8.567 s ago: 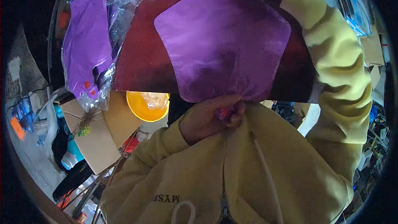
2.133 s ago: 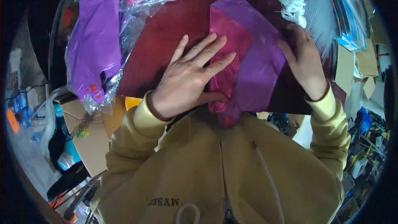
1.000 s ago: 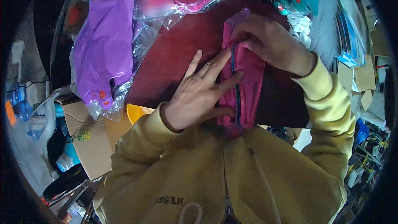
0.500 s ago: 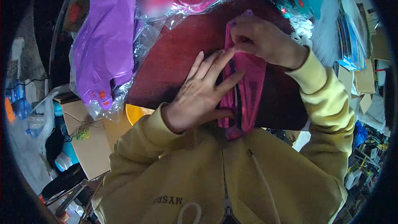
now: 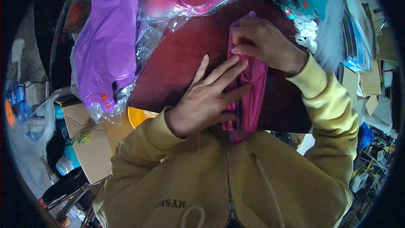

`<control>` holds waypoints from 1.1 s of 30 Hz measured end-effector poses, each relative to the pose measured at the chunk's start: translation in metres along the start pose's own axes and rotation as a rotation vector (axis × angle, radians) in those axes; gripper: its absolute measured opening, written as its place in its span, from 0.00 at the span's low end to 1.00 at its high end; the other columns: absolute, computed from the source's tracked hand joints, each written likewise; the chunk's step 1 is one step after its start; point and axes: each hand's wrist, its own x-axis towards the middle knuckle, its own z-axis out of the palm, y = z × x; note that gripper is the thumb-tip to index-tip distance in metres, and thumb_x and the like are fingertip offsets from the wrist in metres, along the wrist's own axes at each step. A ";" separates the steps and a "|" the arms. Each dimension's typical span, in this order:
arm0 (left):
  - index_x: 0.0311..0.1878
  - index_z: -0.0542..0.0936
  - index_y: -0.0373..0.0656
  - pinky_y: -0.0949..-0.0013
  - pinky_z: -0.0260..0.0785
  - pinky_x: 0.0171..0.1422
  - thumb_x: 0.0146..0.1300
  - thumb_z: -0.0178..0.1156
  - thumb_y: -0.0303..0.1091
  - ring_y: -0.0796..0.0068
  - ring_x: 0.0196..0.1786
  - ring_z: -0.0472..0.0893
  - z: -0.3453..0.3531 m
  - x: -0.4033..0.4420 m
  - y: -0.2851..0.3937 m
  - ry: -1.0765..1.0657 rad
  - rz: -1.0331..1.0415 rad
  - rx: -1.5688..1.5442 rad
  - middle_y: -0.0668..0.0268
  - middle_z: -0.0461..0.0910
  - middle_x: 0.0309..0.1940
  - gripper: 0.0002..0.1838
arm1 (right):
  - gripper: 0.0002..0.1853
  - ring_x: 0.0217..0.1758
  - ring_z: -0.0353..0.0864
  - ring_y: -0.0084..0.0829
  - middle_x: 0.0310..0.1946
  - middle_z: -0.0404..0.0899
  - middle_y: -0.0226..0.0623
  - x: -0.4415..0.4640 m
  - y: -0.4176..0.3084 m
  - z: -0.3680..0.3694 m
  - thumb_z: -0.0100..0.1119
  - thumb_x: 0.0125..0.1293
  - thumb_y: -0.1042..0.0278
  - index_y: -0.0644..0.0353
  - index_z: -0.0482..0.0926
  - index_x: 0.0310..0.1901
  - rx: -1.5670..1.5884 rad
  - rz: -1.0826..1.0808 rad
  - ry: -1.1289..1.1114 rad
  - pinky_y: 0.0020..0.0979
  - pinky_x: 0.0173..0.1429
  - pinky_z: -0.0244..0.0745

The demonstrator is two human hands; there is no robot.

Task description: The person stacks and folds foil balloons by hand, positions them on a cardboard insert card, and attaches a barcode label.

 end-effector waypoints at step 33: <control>0.63 0.72 0.53 0.37 0.39 0.73 0.32 0.74 0.42 0.65 0.74 0.58 0.003 -0.001 0.000 -0.010 -0.013 0.038 0.65 0.59 0.71 0.46 | 0.37 0.74 0.56 0.42 0.70 0.59 0.42 -0.102 -0.073 0.019 0.62 0.52 0.74 0.60 0.64 0.67 -0.259 0.278 -0.068 0.47 0.75 0.49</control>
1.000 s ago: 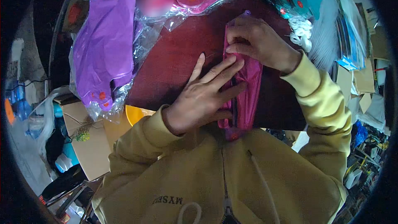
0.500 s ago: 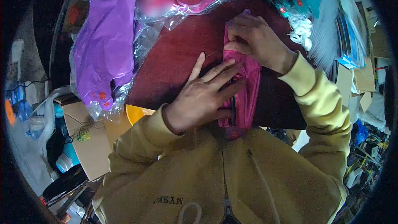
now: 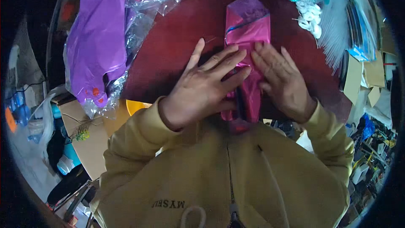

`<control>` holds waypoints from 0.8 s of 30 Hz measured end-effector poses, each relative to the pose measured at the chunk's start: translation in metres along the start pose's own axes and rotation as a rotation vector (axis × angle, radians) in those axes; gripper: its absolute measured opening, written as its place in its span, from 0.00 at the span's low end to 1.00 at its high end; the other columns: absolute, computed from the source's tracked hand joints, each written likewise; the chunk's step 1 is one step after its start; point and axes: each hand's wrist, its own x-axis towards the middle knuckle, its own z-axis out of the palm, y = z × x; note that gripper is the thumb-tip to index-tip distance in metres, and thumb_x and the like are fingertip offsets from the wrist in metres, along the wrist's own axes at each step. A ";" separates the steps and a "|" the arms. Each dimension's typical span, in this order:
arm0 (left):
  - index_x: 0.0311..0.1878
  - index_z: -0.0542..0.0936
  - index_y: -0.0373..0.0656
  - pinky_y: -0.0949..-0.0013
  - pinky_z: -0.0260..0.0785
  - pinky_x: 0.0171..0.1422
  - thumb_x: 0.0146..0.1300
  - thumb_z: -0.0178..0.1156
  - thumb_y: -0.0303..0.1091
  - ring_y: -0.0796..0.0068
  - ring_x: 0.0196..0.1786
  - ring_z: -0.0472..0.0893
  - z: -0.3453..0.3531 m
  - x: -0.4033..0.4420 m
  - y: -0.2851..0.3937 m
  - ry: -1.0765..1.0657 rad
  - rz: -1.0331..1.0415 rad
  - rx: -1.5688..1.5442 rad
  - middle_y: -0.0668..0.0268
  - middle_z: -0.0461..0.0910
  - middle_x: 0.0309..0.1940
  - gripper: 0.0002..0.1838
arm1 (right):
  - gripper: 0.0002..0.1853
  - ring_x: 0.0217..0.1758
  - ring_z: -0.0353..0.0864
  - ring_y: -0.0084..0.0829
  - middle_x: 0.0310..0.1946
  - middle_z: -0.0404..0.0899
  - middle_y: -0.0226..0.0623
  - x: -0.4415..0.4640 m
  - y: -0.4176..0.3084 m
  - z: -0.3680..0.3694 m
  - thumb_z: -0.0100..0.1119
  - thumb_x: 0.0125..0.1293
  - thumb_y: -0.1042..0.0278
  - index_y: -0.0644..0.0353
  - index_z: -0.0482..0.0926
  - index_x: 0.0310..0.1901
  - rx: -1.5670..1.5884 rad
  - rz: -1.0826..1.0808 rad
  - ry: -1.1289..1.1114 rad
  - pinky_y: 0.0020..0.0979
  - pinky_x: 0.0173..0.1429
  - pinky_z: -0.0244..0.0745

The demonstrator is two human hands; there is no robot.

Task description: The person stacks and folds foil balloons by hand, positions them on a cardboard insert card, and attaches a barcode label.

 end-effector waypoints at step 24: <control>0.61 0.75 0.52 0.38 0.39 0.74 0.40 0.72 0.36 0.64 0.73 0.60 0.003 -0.001 -0.003 0.042 0.018 -0.021 0.64 0.62 0.70 0.38 | 0.36 0.73 0.59 0.38 0.69 0.62 0.38 -0.005 -0.014 0.011 0.64 0.52 0.68 0.55 0.67 0.66 0.016 0.024 0.067 0.46 0.74 0.52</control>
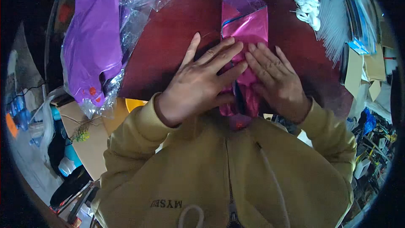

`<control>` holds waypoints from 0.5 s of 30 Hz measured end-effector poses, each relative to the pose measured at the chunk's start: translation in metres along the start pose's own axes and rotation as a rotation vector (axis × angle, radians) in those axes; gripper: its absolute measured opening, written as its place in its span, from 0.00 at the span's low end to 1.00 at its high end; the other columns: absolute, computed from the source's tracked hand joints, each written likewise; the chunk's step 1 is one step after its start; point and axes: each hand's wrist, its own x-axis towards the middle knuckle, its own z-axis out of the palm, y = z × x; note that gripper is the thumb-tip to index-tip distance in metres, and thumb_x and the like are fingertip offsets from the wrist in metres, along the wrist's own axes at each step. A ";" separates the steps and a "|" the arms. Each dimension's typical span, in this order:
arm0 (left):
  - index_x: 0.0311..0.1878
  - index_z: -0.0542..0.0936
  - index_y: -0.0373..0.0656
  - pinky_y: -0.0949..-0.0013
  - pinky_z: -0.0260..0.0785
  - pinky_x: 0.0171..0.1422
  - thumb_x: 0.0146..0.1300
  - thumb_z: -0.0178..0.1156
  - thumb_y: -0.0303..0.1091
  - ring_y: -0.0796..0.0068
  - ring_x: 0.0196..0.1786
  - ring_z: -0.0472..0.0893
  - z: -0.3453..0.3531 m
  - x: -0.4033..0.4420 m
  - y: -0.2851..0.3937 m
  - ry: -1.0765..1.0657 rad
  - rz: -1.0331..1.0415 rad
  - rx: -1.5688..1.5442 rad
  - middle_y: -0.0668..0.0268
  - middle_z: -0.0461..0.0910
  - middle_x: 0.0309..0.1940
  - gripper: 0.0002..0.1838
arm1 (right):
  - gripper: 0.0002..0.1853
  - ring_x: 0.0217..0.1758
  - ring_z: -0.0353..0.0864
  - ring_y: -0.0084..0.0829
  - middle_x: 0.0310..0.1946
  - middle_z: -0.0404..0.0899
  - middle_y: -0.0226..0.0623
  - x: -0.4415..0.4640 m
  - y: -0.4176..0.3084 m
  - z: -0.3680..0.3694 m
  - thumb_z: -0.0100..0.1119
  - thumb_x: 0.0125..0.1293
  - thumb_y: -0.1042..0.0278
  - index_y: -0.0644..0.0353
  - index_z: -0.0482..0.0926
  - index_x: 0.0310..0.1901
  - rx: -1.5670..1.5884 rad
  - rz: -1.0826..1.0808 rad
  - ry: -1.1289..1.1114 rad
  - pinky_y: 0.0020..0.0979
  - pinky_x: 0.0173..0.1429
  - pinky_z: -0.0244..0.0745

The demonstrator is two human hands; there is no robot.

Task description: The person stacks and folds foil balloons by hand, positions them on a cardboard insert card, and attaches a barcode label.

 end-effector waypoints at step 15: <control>0.61 0.75 0.51 0.44 0.44 0.74 0.47 0.57 0.23 0.66 0.70 0.64 -0.001 0.002 0.001 0.040 0.030 0.123 0.65 0.66 0.67 0.32 | 0.29 0.69 0.66 0.39 0.64 0.68 0.40 -0.020 -0.031 0.008 0.62 0.48 0.61 0.52 0.77 0.57 -0.024 -0.099 0.027 0.47 0.71 0.58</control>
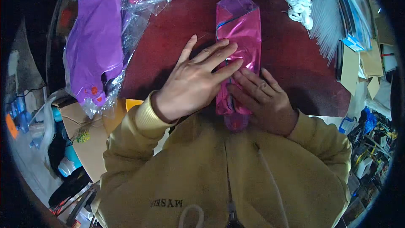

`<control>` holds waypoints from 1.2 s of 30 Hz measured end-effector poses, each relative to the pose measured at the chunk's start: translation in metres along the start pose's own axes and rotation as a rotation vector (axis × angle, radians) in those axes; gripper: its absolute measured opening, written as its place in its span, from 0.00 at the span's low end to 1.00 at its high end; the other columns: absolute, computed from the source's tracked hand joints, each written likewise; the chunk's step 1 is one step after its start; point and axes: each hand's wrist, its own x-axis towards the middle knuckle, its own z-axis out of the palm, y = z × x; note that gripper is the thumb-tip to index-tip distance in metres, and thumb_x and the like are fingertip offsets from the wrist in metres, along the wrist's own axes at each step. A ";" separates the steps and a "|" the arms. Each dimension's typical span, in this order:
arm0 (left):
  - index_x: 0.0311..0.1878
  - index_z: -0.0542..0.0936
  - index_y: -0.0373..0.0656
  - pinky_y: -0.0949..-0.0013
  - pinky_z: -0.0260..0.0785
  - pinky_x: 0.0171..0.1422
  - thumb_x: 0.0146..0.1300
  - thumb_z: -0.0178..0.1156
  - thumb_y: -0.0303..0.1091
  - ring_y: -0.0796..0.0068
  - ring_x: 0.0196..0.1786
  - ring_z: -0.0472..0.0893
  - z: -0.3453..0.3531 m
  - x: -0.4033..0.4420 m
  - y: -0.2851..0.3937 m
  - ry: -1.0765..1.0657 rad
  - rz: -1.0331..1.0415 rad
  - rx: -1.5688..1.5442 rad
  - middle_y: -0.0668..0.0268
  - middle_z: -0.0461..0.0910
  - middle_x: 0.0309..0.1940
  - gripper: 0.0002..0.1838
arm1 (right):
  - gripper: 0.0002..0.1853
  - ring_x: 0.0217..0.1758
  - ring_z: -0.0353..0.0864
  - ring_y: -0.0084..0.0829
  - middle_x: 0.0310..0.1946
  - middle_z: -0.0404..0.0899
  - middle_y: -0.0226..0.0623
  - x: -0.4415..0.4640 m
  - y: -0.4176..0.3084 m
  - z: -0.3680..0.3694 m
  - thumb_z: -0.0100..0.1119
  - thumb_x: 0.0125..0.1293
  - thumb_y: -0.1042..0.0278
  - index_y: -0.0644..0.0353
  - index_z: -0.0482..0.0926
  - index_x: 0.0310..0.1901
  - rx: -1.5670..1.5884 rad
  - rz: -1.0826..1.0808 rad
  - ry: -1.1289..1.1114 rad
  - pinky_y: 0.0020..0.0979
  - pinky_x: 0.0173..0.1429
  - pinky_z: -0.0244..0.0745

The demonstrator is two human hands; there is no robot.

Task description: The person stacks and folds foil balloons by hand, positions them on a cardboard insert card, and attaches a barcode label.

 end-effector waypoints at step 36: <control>0.28 0.78 0.36 0.58 0.64 0.48 0.58 0.61 0.31 0.53 0.39 0.74 0.023 0.037 -0.012 0.564 -0.350 -0.043 0.56 0.77 0.31 0.08 | 0.13 0.20 0.82 0.45 0.16 0.78 0.44 0.124 0.077 0.019 0.46 0.70 0.55 0.53 0.73 0.32 -0.506 0.476 0.342 0.43 0.21 0.77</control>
